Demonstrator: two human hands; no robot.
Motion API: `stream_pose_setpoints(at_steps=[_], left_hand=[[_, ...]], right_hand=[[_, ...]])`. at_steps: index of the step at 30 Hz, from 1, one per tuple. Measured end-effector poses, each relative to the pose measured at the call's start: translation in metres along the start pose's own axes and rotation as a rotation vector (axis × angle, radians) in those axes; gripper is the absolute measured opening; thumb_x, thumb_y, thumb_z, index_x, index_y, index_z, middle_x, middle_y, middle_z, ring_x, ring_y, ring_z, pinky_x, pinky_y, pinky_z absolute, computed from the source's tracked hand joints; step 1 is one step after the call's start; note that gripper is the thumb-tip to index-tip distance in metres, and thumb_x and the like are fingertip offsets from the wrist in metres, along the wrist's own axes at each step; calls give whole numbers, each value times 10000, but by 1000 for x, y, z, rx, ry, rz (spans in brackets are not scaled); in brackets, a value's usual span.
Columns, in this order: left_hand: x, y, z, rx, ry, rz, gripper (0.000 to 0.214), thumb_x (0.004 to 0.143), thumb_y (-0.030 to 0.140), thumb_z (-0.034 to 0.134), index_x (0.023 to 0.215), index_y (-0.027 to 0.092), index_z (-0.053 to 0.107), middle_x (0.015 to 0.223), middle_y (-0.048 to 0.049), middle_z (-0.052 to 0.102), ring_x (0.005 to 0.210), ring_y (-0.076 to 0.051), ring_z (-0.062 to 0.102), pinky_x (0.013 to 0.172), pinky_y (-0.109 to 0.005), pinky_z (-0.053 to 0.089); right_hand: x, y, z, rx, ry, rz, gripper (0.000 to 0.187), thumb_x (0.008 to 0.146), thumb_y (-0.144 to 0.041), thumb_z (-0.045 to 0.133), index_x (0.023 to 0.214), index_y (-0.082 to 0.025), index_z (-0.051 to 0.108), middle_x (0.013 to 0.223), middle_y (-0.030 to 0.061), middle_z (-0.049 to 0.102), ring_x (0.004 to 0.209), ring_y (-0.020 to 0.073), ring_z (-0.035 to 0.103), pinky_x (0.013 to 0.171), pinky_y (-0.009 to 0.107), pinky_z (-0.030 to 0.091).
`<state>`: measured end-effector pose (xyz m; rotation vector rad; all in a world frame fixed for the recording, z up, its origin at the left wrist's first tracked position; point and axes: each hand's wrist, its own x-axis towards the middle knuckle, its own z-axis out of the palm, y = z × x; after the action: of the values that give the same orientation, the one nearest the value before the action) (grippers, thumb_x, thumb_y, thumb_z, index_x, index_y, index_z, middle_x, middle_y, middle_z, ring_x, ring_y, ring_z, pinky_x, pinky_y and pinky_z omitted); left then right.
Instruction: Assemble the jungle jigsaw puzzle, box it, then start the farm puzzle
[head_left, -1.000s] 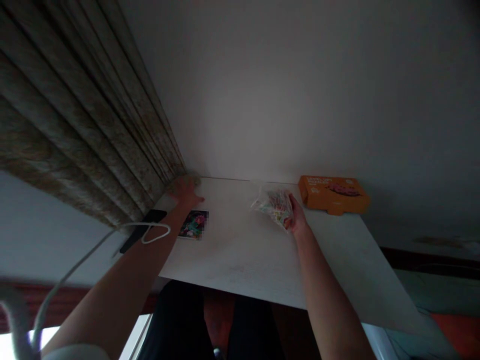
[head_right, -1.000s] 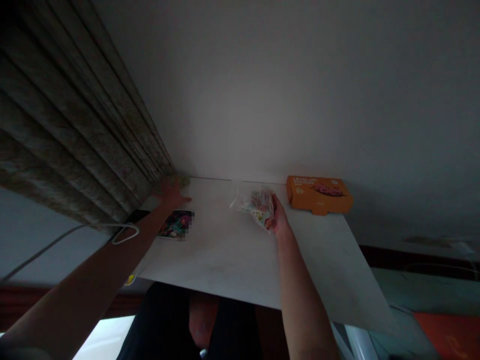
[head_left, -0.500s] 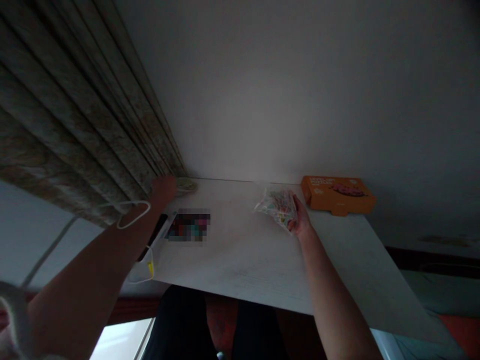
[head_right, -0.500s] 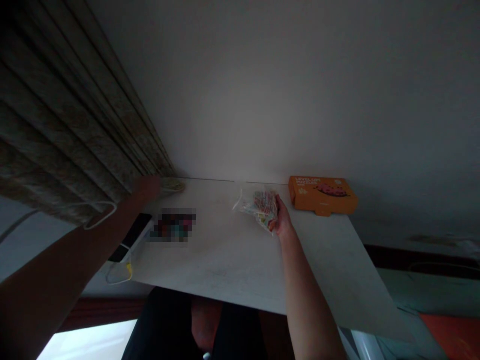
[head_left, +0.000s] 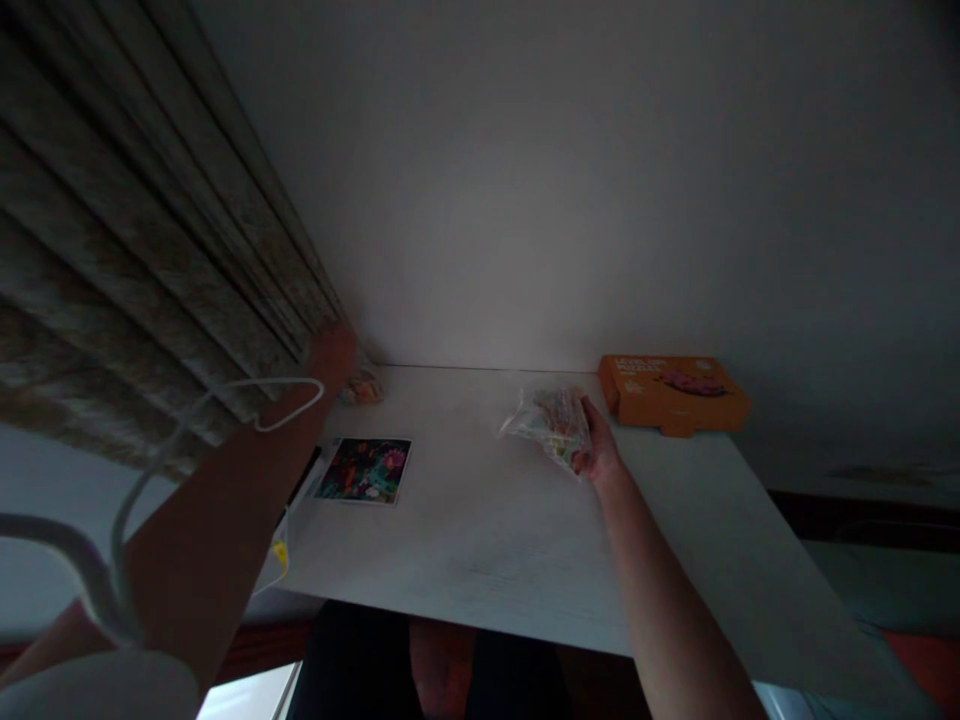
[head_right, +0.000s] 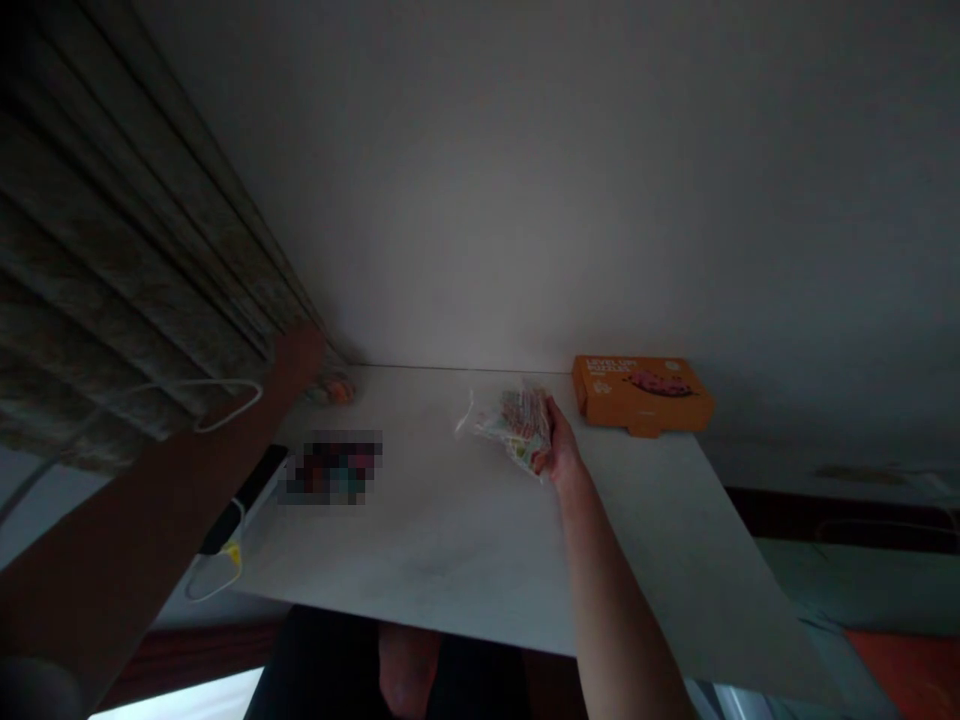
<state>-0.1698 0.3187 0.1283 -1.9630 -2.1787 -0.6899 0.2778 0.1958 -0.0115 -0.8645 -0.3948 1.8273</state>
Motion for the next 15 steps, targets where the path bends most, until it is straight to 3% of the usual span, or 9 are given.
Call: stream_pose_setpoints(at_steps=[4,6,8,11,15], left_hand=[[2,7,7,-80,-17,168,227,950,191,507,1120,167,657,1291,-144,637,1357,-286,519,1171,-474,405],[-3,8,11,-160,38,204,228,907,132,537,1111,166,635,1295,-129,621,1356,-280,502,1198,-466,365],[-17,10,19,-218,108,172,231,856,64,534,1052,155,614,1234,-142,622,1315,-316,518,1193,-527,343],[-60,24,39,-273,128,138,235,817,26,532,999,167,578,1131,-131,623,1241,-335,555,1132,-565,395],[-160,66,69,-448,63,227,238,807,50,551,961,230,582,1033,-70,629,1081,-267,632,982,-468,532]], right_hand=[[2,1,-5,-74,-29,-29,550,985,-636,442,1174,-214,741,875,94,810,706,254,769,580,337,607],[2,1,-6,-87,-39,-29,565,980,-657,438,1170,-220,741,886,97,810,730,260,772,593,342,609],[2,1,-6,-77,-42,-17,565,983,-657,425,1164,-224,740,880,95,810,715,257,769,584,342,605],[3,1,-6,-78,-41,-22,566,976,-660,433,1187,-226,728,888,96,811,712,261,768,586,353,610],[6,3,-7,-102,20,-55,587,961,-672,439,1234,-226,707,929,104,814,776,285,780,636,388,628]])
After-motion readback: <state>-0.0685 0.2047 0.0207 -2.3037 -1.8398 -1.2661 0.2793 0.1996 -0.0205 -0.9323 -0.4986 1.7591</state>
